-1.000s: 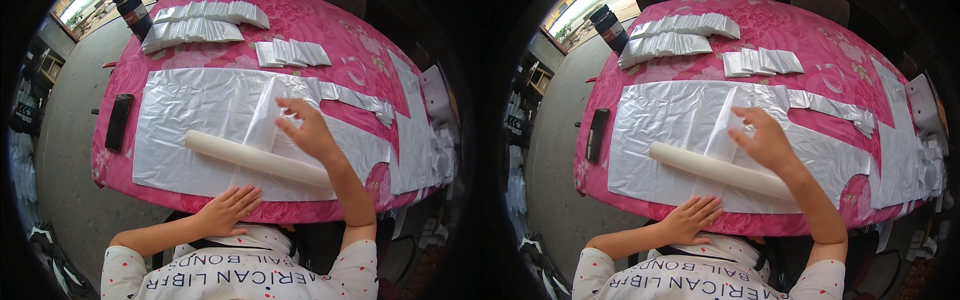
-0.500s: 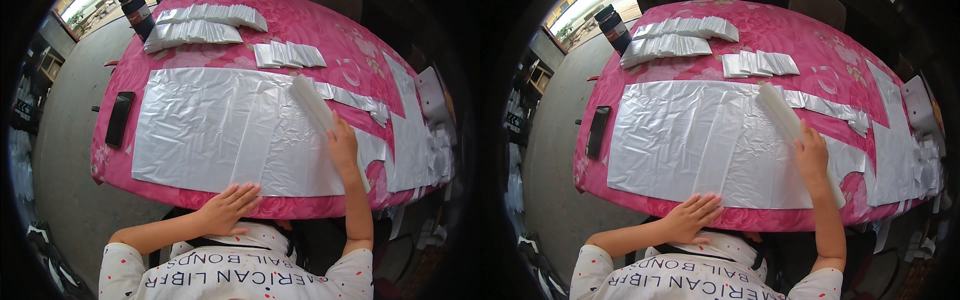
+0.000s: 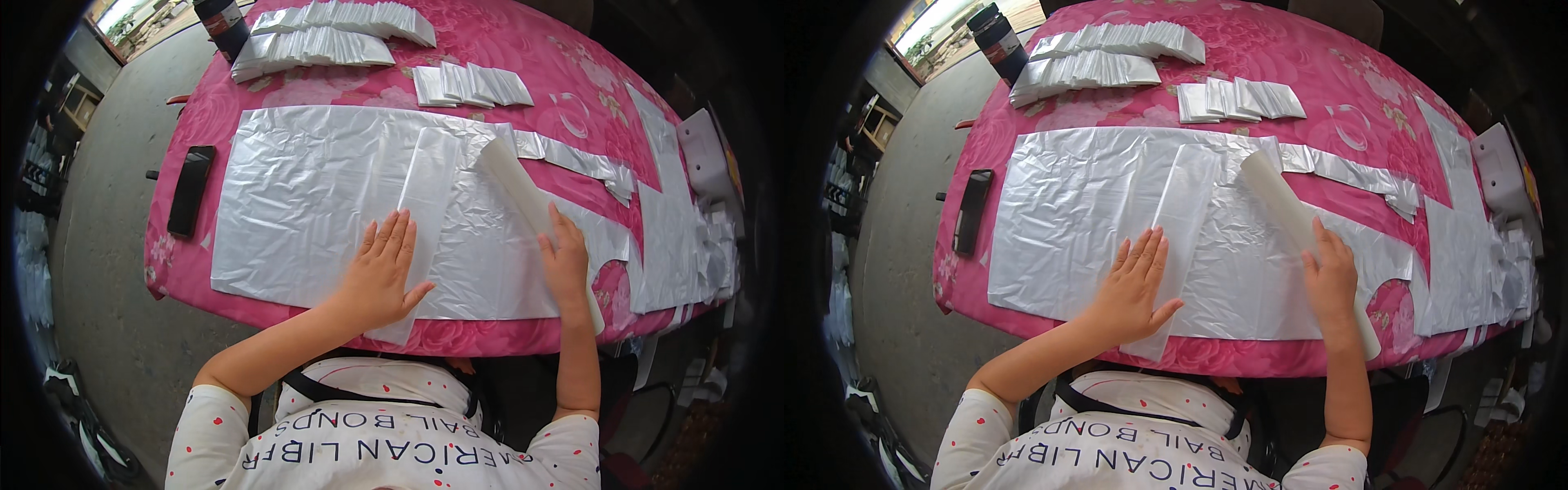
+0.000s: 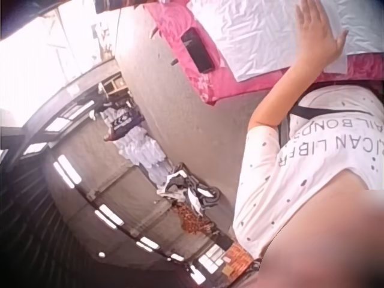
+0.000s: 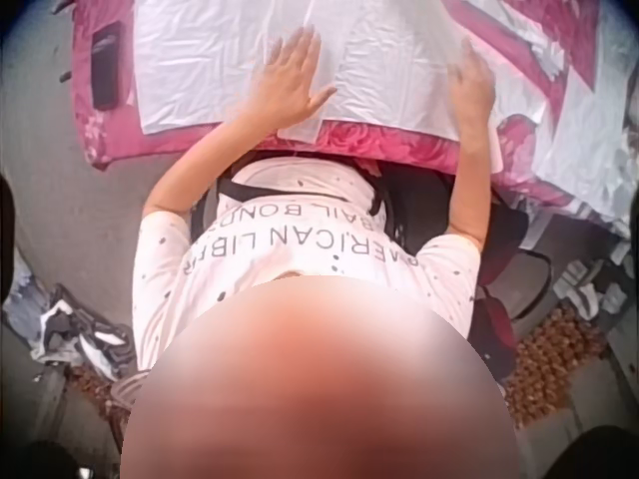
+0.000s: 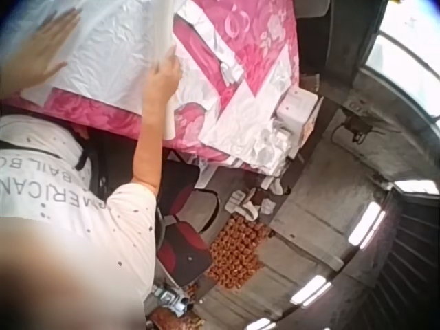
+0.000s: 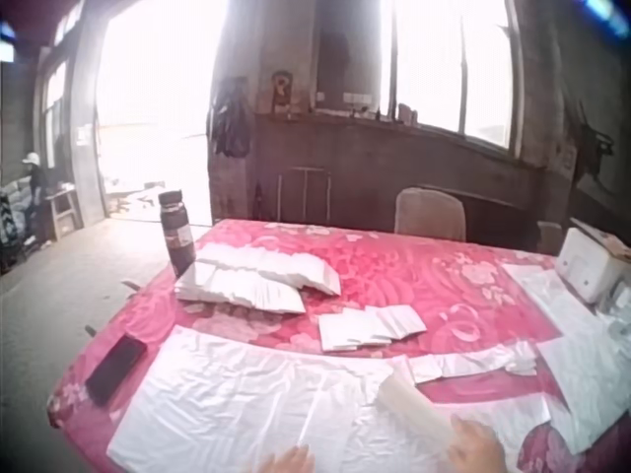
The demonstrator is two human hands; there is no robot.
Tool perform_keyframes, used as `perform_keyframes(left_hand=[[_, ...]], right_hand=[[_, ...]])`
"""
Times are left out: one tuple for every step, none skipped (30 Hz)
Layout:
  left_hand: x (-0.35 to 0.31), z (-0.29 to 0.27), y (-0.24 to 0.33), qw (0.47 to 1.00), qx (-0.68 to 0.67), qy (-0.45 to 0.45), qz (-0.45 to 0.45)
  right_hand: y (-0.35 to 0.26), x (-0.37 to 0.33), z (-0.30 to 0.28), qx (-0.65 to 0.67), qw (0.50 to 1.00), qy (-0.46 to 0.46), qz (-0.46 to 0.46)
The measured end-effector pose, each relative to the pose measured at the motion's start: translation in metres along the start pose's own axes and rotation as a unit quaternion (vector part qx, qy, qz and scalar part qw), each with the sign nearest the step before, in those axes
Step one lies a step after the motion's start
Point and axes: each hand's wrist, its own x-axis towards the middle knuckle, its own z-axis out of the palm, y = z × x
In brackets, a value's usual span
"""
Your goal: The person repeatedly wraps small white rectangular items in clear plastic film on a pink table. They unroll film, place an item, fold the film around it, and stack the wrapped units. The person also stacks previously wrapped items and adjusts the film roll.
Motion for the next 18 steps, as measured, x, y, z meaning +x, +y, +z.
perform_keyframes(left_hand=[[0.0, 0.004, 0.001, 1.0, 0.011, 0.0, -0.004], [0.0, 0.008, 0.001, 1.0, 0.023, -0.001, -0.009], [-0.001, 0.011, 0.001, 0.999, 0.034, -0.001, -0.015], [-0.002, 0.012, 0.002, 0.999, 0.039, -0.003, -0.011], [-0.002, 0.013, 0.003, 0.999, 0.044, -0.005, -0.005], [-0.001, 0.013, 0.003, 0.999, 0.049, -0.006, 0.0], [-0.001, 0.015, 0.004, 0.999, 0.047, -0.008, 0.003], [-0.001, 0.016, 0.005, 0.999, 0.046, -0.008, 0.005], [-0.001, 0.016, 0.006, 0.999, 0.044, -0.009, 0.007], [-0.001, 0.015, 0.006, 0.999, 0.045, -0.015, 0.013], [0.0, 0.012, 0.008, 0.999, 0.046, -0.021, 0.02], [0.0, 0.009, 0.009, 0.998, 0.046, -0.028, 0.027], [-0.001, 0.004, 0.01, 0.996, 0.028, -0.044, 0.066], [-0.004, -0.002, 0.011, 0.993, 0.01, -0.061, 0.103], [-0.007, -0.005, 0.011, 0.987, -0.008, -0.078, 0.139], [-0.012, -0.005, 0.008, 0.981, -0.015, -0.102, 0.167], [-0.018, -0.006, 0.006, 0.973, -0.02, -0.126, 0.192], [-0.022, -0.005, 0.004, 0.963, -0.026, -0.15, 0.22]], right_hand=[[-0.001, 0.0, 0.0, -0.001, 1.0, 0.0, 0.002], [-0.001, 0.0, 0.001, 0.0, 1.0, -0.002, 0.004], [-0.001, 0.0, 0.002, 0.0, 1.0, -0.001, 0.0], [-0.001, 0.0, 0.002, 0.0, 1.0, 0.001, -0.005], [-0.001, 0.0, 0.002, -0.001, 1.0, 0.004, -0.007], [-0.001, 0.0, 0.002, -0.004, 1.0, 0.007, -0.009], [-0.001, 0.0, 0.003, -0.008, 1.0, 0.011, -0.011], [-0.001, 0.0, 0.004, -0.011, 1.0, 0.015, -0.013], [-0.001, 0.0, 0.004, -0.007, 1.0, 0.019, -0.016], [-0.001, 0.001, 0.004, -0.003, 1.0, 0.023, -0.02], [-0.002, 0.002, 0.004, 0.0, 0.999, 0.028, -0.023], [-0.005, 0.003, 0.003, 0.012, 0.999, 0.03, -0.031], [-0.011, 0.003, 0.002, 0.024, 0.998, 0.031, -0.039], [-0.019, 0.004, 0.002, 0.038, 0.998, 0.032, -0.048], [-0.03, 0.003, 0.001, 0.06, 0.995, 0.032, -0.067], [-0.043, 0.002, -0.001, 0.082, 0.992, 0.033, -0.085], [-0.058, 0.002, -0.003, 0.107, 0.988, 0.033, -0.105], [-0.071, 0.0, -0.004, 0.138, 0.983, 0.001, -0.122]])
